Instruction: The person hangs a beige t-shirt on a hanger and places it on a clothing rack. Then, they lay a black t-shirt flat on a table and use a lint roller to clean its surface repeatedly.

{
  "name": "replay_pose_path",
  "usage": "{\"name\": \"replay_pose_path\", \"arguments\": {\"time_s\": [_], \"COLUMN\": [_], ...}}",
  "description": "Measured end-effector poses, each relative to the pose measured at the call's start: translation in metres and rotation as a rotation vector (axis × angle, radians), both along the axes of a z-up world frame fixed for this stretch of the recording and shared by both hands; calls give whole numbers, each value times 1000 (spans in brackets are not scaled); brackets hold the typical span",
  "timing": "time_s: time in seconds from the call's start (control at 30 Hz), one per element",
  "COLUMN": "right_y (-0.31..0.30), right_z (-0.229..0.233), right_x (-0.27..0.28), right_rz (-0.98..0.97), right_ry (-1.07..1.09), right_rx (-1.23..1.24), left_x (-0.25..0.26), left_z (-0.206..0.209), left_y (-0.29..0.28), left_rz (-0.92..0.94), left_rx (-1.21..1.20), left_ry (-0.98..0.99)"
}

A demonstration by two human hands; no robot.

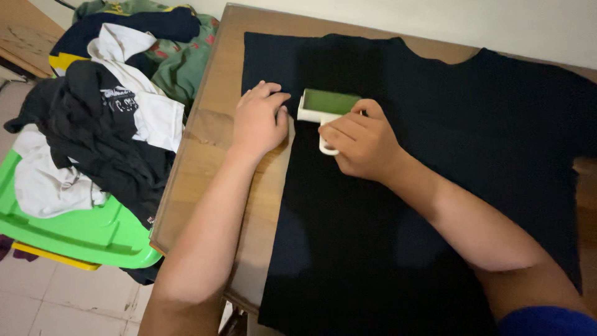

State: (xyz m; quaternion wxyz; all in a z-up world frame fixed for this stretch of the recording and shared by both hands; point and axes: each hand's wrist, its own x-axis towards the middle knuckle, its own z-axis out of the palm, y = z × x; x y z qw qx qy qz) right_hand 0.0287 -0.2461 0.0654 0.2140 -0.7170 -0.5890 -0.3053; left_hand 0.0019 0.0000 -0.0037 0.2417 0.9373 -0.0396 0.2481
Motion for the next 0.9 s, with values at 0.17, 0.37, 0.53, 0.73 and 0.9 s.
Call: {"name": "replay_pose_path", "arguments": {"time_s": [0.17, 0.37, 0.53, 0.73, 0.9], "right_y": [6, 2, 1, 3, 0], "right_z": [3, 30, 37, 35, 45], "right_x": [1, -28, -46, -45, -70], "right_rz": [-138, -42, 13, -9, 86], "right_ry": [-59, 64, 148, 147, 172], "right_rx": [-85, -368, -375, -466, -487], "left_x": [2, 2, 4, 7, 10], "left_z": [-6, -4, -5, -14, -16], "left_y": [4, 5, 8, 6, 5], "left_rz": [-1, 20, 6, 37, 56], "left_rx": [-12, -23, 3, -9, -3], "left_ry": [-2, 32, 64, 78, 74]}}
